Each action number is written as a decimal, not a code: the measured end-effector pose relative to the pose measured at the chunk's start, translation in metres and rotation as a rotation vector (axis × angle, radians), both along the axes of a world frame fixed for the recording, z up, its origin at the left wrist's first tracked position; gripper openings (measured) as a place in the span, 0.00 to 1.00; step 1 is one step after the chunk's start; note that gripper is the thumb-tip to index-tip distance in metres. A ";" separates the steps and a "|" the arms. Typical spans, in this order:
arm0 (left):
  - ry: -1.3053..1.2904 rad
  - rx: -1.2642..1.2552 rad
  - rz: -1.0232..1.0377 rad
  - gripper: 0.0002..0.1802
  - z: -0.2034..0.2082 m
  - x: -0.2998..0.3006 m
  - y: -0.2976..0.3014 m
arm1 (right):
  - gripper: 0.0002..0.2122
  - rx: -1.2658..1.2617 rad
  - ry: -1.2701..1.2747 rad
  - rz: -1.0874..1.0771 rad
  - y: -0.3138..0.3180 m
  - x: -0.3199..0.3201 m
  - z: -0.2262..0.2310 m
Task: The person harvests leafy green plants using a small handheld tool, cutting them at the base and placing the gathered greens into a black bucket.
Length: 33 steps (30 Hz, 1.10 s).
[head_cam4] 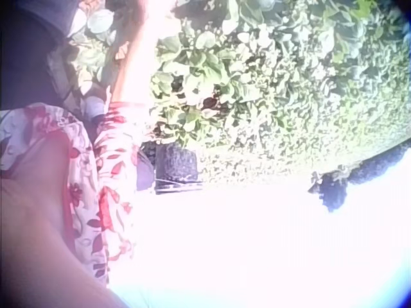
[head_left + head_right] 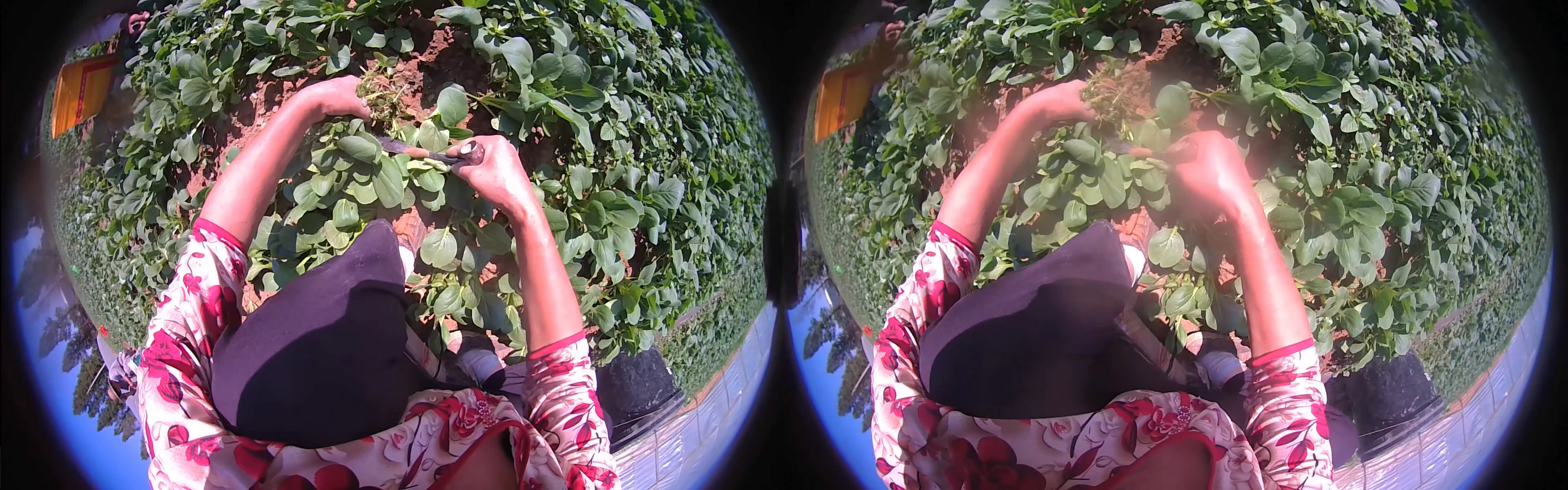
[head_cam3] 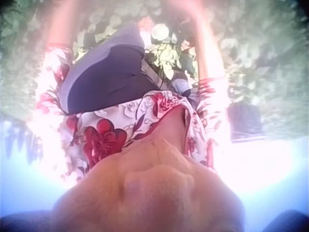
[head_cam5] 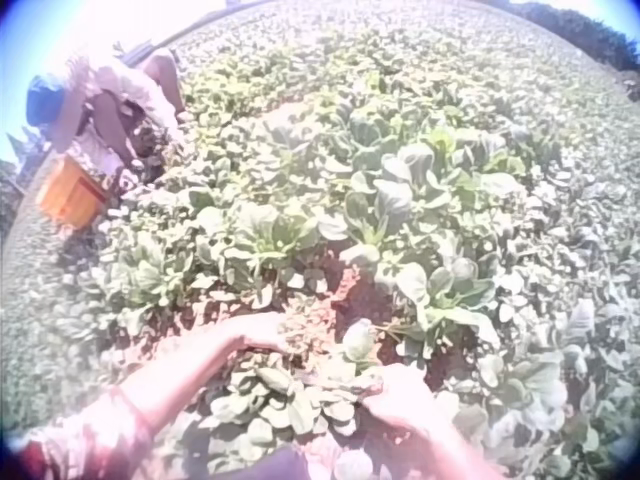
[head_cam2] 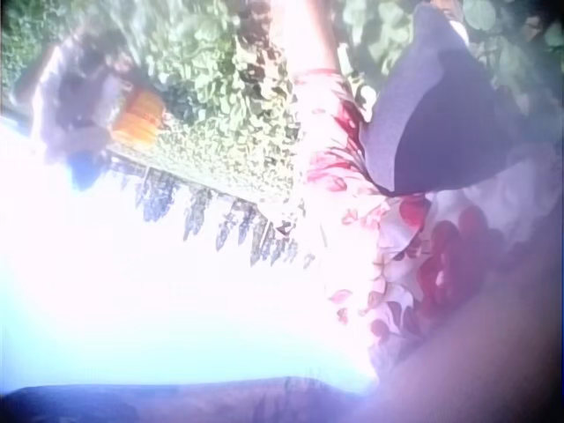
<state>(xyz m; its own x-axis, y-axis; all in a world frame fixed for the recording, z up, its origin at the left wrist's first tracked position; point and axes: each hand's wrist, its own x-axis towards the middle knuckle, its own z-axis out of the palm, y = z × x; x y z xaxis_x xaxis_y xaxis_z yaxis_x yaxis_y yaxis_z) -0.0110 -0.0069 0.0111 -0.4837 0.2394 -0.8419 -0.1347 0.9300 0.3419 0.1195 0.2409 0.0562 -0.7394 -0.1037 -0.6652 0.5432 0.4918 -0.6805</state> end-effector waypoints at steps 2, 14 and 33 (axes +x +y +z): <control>-0.002 0.019 -0.007 0.43 0.003 -0.002 0.001 | 0.10 -0.121 -0.047 -0.073 0.009 0.005 -0.009; 0.145 0.129 0.003 0.25 -0.040 -0.002 -0.017 | 0.13 0.245 0.243 0.214 -0.014 0.011 0.005; 0.636 -0.134 -0.148 0.21 -0.037 0.052 0.043 | 0.08 0.231 0.263 0.079 -0.003 0.031 0.019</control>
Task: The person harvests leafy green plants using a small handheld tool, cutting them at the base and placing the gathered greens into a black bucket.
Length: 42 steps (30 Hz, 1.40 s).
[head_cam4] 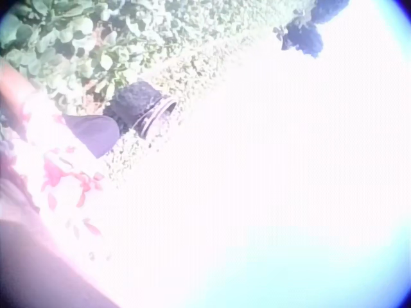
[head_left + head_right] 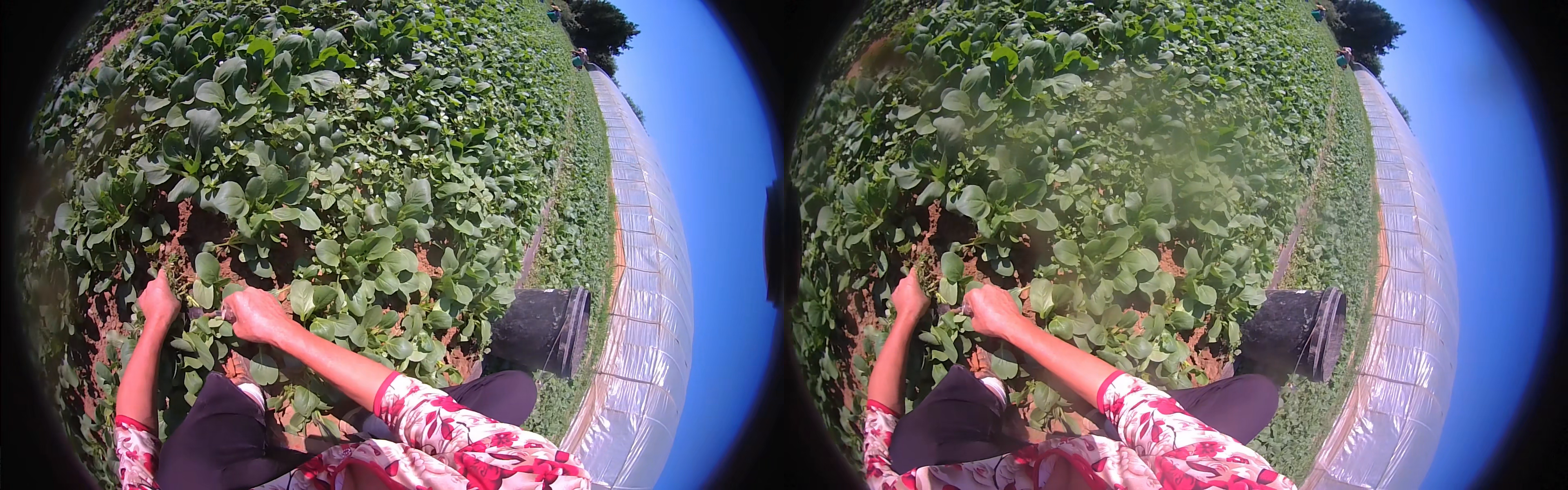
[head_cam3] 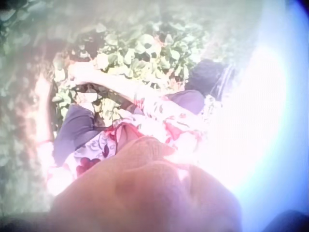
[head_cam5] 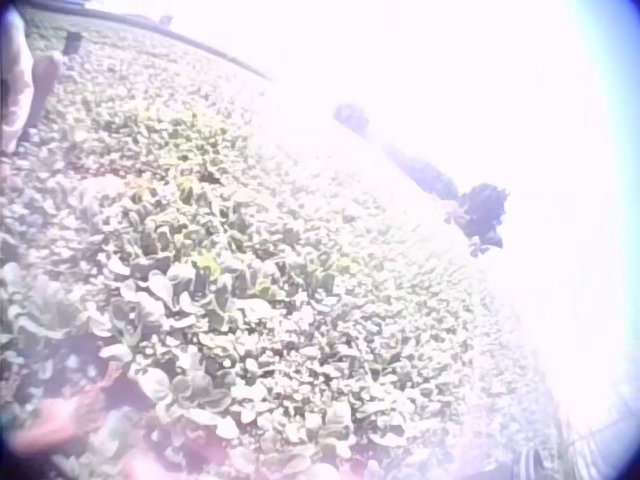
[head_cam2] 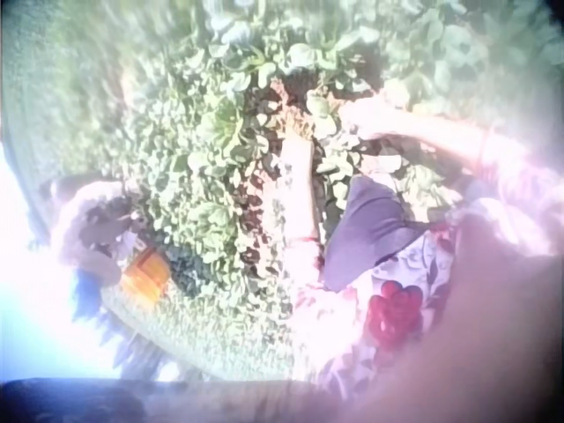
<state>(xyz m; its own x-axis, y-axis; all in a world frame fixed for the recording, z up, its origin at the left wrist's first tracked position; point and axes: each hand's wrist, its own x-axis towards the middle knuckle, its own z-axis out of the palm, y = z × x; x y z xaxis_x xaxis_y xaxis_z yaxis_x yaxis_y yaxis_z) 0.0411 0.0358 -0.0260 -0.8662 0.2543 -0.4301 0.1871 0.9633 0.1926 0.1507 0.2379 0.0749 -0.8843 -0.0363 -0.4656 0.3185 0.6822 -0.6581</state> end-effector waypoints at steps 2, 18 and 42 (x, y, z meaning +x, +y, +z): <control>-0.076 0.034 0.062 0.22 0.005 -0.001 0.000 | 0.07 -0.028 -0.037 -0.045 0.000 0.002 0.005; -0.543 0.969 0.687 0.18 0.035 -0.048 -0.085 | 0.11 0.013 -0.115 -0.147 0.003 0.038 0.028; -0.865 1.544 -0.283 0.13 0.382 0.049 0.383 | 0.07 0.489 -0.069 -0.163 0.196 0.251 0.223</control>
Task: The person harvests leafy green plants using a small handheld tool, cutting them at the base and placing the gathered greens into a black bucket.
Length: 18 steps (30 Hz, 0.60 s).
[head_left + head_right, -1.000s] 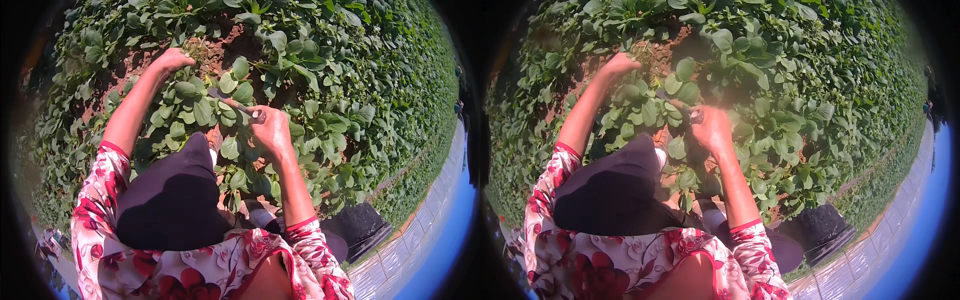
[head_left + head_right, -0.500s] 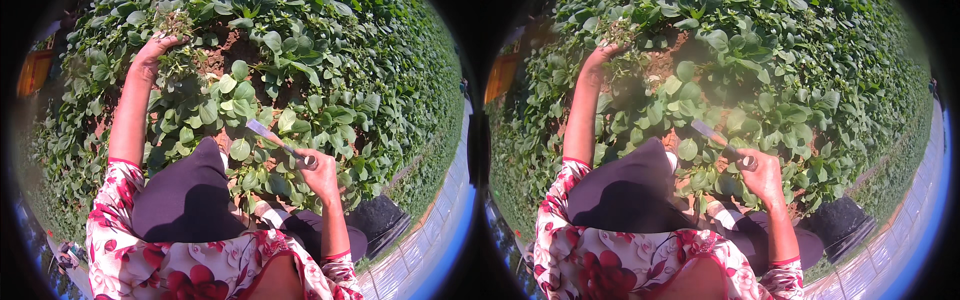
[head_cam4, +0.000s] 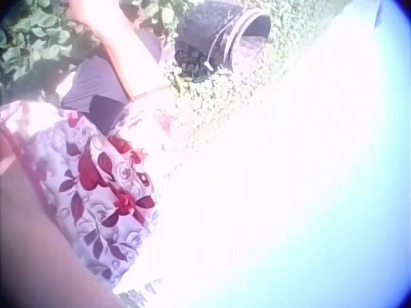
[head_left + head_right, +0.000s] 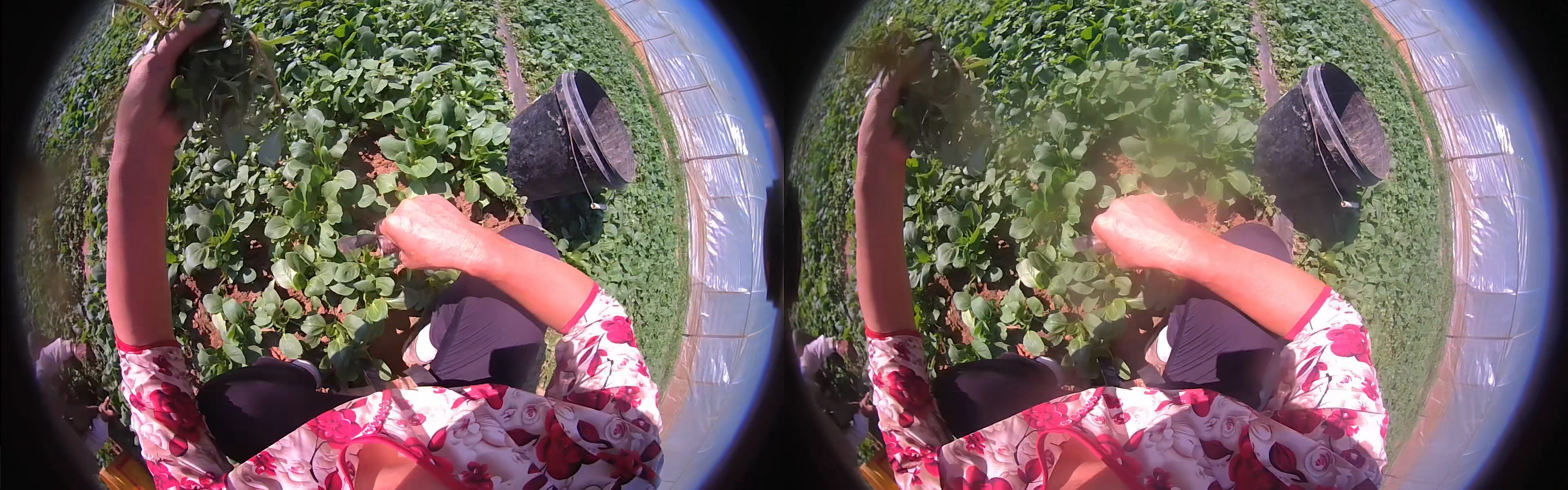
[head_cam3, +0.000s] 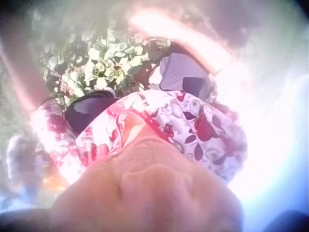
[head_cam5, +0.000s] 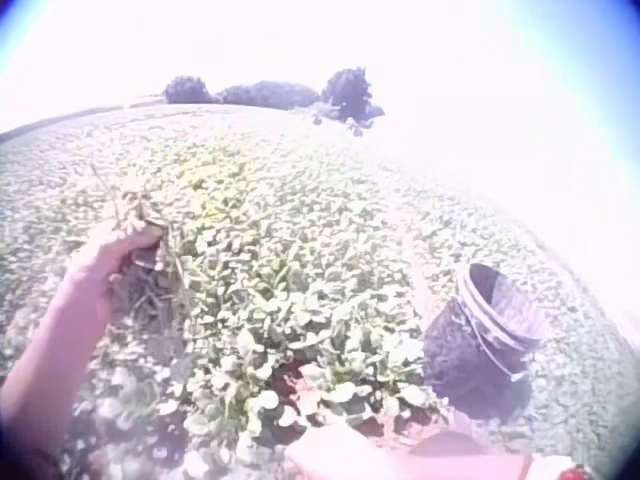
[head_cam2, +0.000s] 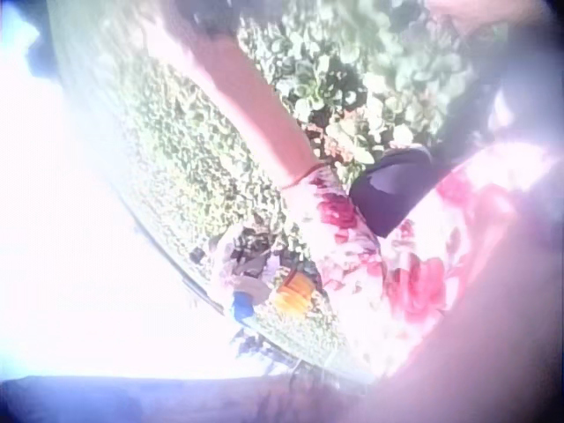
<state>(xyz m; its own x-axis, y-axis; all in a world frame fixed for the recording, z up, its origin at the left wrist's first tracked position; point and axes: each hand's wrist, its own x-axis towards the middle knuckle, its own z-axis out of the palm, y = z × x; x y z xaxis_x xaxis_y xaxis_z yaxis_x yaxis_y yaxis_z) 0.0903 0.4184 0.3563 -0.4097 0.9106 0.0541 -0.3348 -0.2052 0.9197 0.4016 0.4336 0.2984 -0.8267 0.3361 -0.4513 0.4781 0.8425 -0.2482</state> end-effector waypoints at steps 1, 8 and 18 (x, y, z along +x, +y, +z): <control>-0.036 0.167 -0.066 0.16 0.026 0.033 0.028 | 0.07 0.032 0.116 -0.003 0.005 0.021 -0.014; 0.118 0.190 -0.533 0.37 0.099 0.273 0.192 | 0.03 0.101 0.226 -0.068 0.012 0.010 -0.003; 0.777 0.035 -1.022 0.42 0.026 0.308 0.247 | 0.04 0.169 0.094 -0.171 0.043 0.062 0.007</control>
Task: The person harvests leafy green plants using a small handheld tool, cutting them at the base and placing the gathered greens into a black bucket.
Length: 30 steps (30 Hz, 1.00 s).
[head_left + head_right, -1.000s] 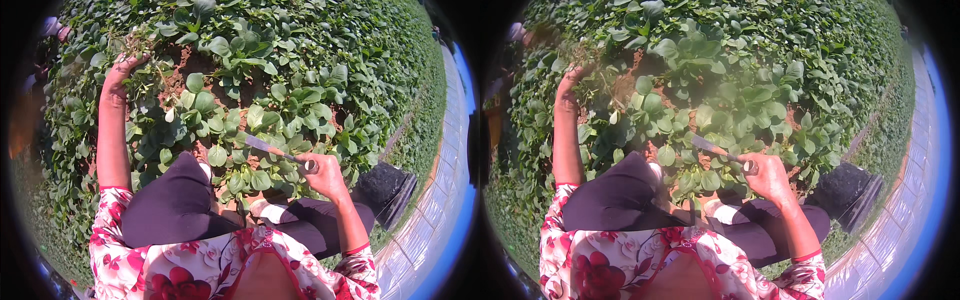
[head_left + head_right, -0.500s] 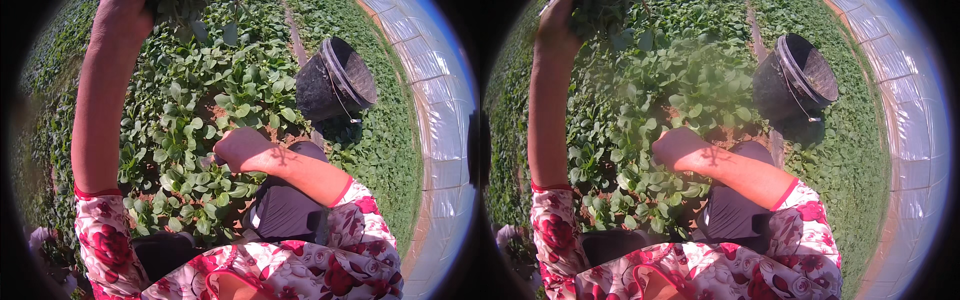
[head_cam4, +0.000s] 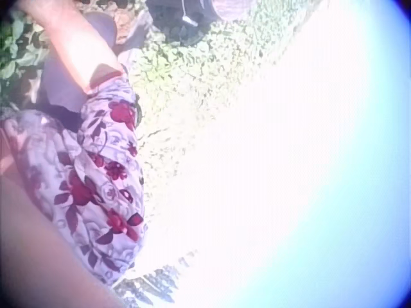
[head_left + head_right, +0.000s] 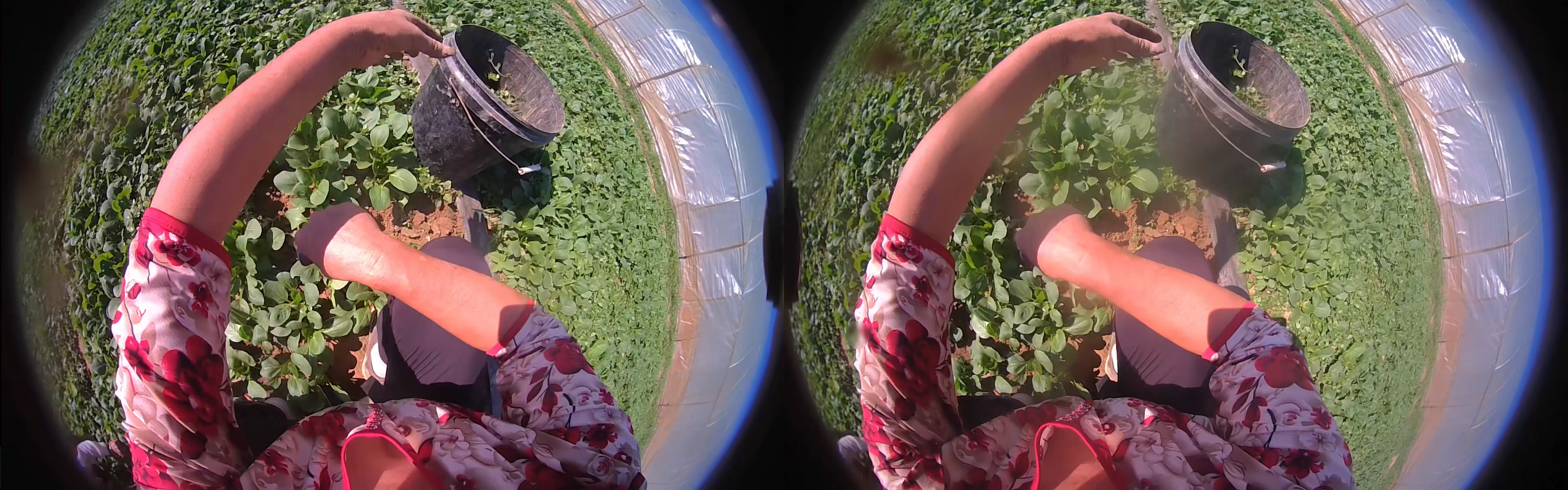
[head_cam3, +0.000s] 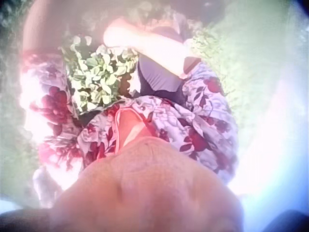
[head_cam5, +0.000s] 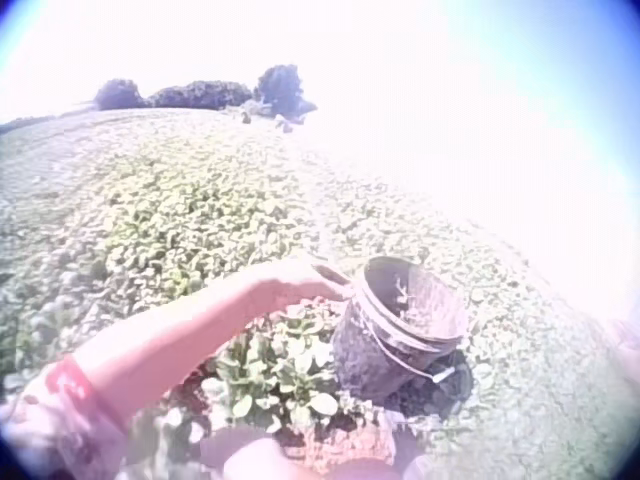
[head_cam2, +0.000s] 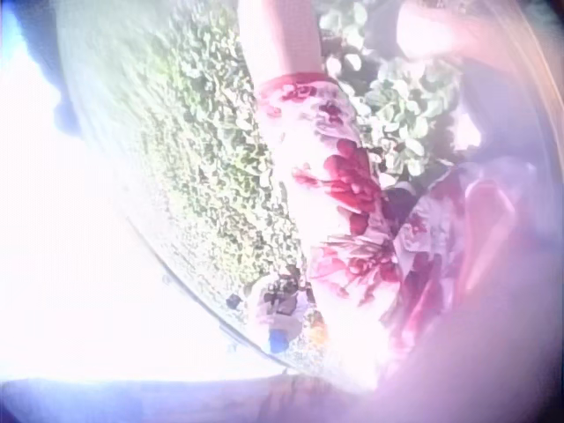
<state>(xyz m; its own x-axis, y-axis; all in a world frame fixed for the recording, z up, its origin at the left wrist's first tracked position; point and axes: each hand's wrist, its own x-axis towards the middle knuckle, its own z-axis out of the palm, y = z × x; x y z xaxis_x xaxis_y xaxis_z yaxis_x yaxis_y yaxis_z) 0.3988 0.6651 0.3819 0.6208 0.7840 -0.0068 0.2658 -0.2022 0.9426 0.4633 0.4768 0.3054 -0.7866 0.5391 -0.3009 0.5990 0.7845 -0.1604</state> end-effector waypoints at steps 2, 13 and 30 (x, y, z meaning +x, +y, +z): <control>-0.241 -0.249 0.077 0.22 -0.039 -0.075 -0.007 | 0.03 0.051 0.084 0.031 0.002 0.013 0.002; -0.533 -0.637 1.251 0.15 -0.171 -0.441 -0.491 | 0.14 -0.553 0.286 -0.534 -0.027 0.073 -0.032; 0.149 -0.987 2.099 0.22 -0.396 -0.304 -0.754 | 0.11 -0.621 0.250 0.602 -0.264 -0.352 -0.133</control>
<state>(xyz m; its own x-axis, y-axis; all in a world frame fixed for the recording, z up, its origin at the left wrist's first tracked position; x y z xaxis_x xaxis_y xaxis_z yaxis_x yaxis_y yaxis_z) 0.0946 -0.0889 -0.0146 -0.7844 -0.1531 -0.6010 -0.5232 0.6837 0.5087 0.1108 0.2125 0.1721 -0.9650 -0.1881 -0.1827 0.0051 0.6831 -0.7303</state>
